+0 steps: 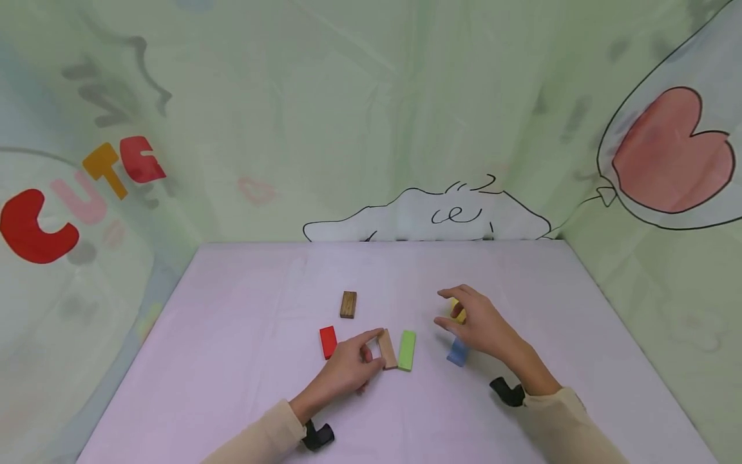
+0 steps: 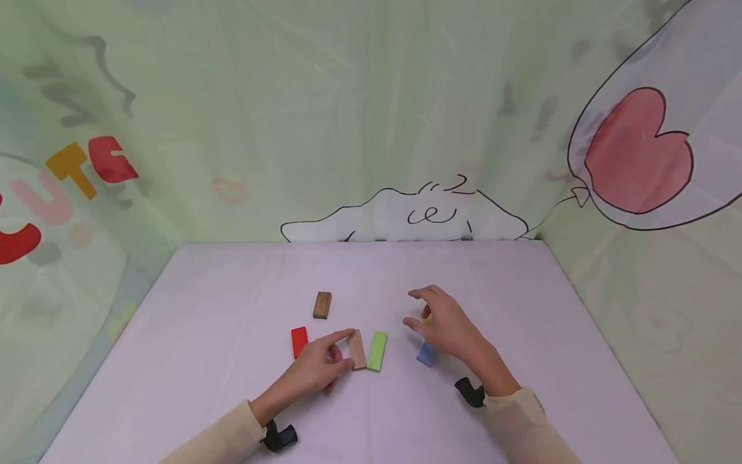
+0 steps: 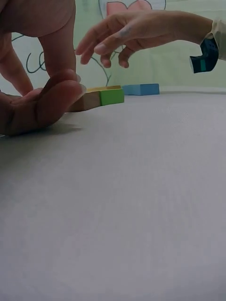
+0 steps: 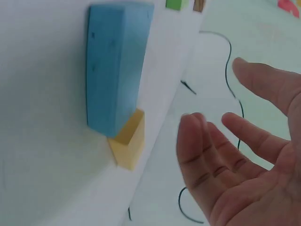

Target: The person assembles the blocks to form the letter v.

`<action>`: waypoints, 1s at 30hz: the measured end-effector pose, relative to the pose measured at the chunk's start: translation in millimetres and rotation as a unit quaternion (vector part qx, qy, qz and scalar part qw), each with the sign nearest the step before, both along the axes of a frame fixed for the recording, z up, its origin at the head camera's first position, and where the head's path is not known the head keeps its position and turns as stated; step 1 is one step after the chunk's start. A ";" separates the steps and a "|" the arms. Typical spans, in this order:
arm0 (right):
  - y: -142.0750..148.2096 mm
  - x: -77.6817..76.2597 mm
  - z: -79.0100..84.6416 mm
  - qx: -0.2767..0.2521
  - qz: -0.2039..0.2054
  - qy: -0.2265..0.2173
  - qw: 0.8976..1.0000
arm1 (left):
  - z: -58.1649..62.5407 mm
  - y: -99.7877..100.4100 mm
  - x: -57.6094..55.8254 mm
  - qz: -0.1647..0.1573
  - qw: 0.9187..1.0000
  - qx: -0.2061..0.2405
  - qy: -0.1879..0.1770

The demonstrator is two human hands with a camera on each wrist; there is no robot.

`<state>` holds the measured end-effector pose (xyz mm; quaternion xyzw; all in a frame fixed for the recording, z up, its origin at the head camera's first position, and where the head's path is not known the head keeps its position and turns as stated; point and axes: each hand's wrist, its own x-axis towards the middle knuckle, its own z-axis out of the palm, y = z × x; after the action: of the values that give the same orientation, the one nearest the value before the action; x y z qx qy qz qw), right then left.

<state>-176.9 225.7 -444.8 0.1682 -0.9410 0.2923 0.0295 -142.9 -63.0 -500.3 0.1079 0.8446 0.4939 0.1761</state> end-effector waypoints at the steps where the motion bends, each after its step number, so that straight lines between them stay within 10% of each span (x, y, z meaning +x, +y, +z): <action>1: 2.6 -1.3 0.7 0.002 -0.004 -0.001 1.000 | 0.0 -0.3 -0.1 0.000 1.000 -0.004 0.002; 30: 39.5 -19.6 -18.0 0.057 -0.016 -0.090 0.994 | -2.4 3.8 2.1 0.009 0.999 -0.033 0.020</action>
<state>-196.5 265.2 -462.9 0.1279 -0.9575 0.2515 -0.0600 -140.7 -59.3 -502.7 0.1044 0.8649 0.4648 0.1582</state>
